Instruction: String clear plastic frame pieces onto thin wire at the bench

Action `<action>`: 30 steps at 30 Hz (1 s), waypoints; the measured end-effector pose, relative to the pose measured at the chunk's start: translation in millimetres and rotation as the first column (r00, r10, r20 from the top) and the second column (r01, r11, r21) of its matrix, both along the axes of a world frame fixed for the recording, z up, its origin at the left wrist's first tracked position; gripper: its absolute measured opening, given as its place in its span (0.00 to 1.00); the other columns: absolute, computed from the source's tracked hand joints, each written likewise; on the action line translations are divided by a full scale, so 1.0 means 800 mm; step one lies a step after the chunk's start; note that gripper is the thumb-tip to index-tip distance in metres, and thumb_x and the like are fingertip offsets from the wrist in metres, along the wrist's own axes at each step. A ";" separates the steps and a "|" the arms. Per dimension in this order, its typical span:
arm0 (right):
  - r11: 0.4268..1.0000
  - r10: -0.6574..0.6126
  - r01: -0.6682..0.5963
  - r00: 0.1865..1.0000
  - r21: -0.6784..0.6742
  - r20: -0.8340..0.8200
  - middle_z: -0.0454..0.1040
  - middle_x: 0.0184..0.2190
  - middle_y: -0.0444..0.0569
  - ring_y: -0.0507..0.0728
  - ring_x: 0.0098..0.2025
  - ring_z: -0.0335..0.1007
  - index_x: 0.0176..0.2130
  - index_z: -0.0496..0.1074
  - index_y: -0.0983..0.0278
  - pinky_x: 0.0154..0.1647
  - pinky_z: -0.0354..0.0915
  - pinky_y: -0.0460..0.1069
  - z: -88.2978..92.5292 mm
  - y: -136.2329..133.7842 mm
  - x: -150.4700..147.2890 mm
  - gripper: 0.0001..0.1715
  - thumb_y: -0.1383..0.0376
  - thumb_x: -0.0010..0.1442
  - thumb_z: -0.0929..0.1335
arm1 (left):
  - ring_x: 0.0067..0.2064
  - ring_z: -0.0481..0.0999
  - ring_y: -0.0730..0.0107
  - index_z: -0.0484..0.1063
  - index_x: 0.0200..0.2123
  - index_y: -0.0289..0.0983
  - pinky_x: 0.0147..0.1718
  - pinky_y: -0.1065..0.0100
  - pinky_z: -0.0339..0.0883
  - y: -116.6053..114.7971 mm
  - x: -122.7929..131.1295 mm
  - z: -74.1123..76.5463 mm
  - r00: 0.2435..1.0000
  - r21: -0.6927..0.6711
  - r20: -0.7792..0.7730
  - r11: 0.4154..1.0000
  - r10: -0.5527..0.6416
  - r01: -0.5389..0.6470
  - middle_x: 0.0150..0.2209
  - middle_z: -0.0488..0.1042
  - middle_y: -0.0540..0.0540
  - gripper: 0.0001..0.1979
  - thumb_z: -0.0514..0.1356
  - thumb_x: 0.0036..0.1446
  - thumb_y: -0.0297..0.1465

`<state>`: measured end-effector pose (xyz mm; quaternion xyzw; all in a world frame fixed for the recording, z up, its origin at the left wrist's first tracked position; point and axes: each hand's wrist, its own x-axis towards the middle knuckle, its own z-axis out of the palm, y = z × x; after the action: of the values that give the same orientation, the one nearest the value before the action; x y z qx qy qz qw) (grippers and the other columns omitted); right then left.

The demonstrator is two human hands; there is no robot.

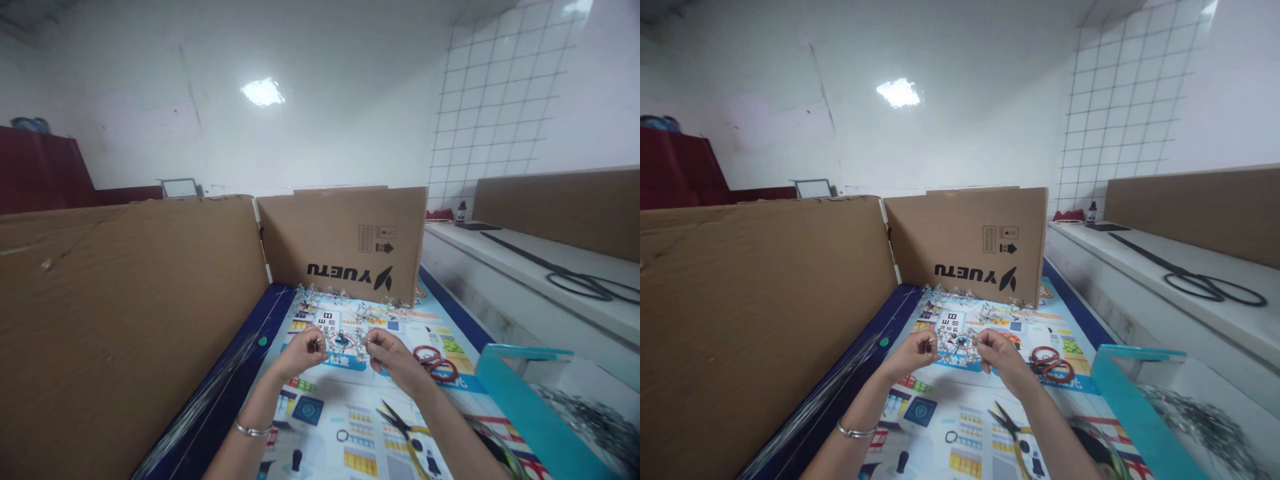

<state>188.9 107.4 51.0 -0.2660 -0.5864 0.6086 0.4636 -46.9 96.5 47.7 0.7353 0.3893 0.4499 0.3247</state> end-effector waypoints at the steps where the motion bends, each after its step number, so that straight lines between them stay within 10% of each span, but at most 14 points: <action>1: 1.000 0.000 0.000 1.000 0.001 -0.002 0.61 0.23 0.39 0.45 0.17 0.54 0.29 0.67 0.63 0.18 0.48 0.43 0.001 0.000 0.000 0.16 0.54 0.47 0.71 | 0.29 0.61 0.74 0.65 0.21 0.36 0.29 0.73 0.56 -0.001 0.001 0.000 1.000 -0.002 -0.001 1.000 0.000 0.000 0.26 0.62 0.52 0.06 0.60 0.42 0.23; 14: 0.999 0.052 -0.052 0.997 0.006 0.061 0.63 0.20 0.40 0.47 0.19 0.57 0.28 0.70 0.65 0.21 0.53 0.44 -0.018 0.011 0.007 0.12 0.59 0.47 0.72 | 0.29 0.65 0.74 0.70 0.24 0.34 0.30 0.72 0.59 -0.004 -0.047 0.016 0.996 -0.101 -0.016 0.991 -0.084 0.082 0.28 0.66 0.49 0.05 0.62 0.47 0.29; 30: 0.998 0.052 -0.043 0.981 -0.047 0.187 0.65 0.24 0.40 0.47 0.20 0.57 0.29 0.70 0.64 0.23 0.57 0.45 -0.059 0.020 -0.009 0.10 0.62 0.46 0.71 | 0.27 0.63 0.76 0.71 0.26 0.33 0.27 0.74 0.57 0.037 -0.066 -0.068 0.995 -0.268 0.101 0.963 -0.007 0.033 0.24 0.67 0.52 0.06 0.63 0.41 0.25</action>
<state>181.4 123.3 3.7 -0.3181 -0.6205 0.6042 0.3857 -99.4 126.1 -6.9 0.6651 0.4228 0.4254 0.4449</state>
